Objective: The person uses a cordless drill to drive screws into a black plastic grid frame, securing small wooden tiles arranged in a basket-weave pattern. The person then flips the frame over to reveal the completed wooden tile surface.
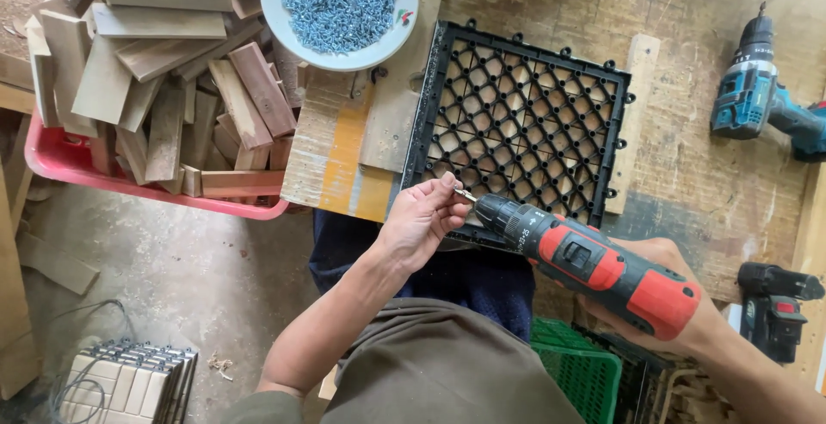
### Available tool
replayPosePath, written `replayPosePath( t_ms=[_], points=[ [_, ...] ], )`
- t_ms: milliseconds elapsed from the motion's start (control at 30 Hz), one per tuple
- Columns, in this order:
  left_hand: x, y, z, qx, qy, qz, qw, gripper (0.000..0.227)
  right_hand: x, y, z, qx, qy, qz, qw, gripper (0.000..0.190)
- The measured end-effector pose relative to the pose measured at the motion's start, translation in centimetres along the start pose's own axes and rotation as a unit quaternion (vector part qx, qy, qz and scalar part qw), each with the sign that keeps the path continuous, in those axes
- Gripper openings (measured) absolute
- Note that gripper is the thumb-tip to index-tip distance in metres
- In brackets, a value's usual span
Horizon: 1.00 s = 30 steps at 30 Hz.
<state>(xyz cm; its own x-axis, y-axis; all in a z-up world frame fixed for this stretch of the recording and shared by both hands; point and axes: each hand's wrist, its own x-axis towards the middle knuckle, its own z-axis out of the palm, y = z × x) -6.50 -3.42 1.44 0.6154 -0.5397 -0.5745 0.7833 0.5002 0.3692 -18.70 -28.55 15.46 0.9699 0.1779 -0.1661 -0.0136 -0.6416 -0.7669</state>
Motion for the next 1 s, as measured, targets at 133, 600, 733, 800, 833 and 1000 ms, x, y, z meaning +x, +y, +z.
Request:
replayPosePath(
  t_ms=[133,600,733,800,833,1000],
  points=[
    [-0.1,0.4,-0.1,-0.021,-0.002,0.005,1.000,0.021,0.6,0.1,0.2,-0.002,0.005,-0.022,1.000,0.019],
    [-0.2,1.4,-1.2,0.070,0.020,-0.028,0.997,0.027,2.1,-0.5,0.0,-0.050,-0.048,0.049,0.996,0.032],
    [-2.4,4.1,-0.7,0.217,0.000,0.008,0.976,0.049,2.9,1.1,-0.8,-0.049,-0.081,0.061,0.994,0.025],
    [-3.1,5.1,-1.4,0.360,0.070,0.036,0.930,0.030,3.1,1.9,-1.2,-0.094,-0.129,0.107,0.981,0.019],
    [-3.1,5.6,-1.6,0.360,0.068,0.035,0.930,0.030,3.8,1.4,-1.4,-0.095,-0.127,0.108,0.981,0.019],
    [-2.7,5.4,-4.3,0.613,0.134,0.128,0.768,0.027,6.6,-1.5,-1.1,-0.188,-0.183,0.286,0.922,0.023]
  ],
)
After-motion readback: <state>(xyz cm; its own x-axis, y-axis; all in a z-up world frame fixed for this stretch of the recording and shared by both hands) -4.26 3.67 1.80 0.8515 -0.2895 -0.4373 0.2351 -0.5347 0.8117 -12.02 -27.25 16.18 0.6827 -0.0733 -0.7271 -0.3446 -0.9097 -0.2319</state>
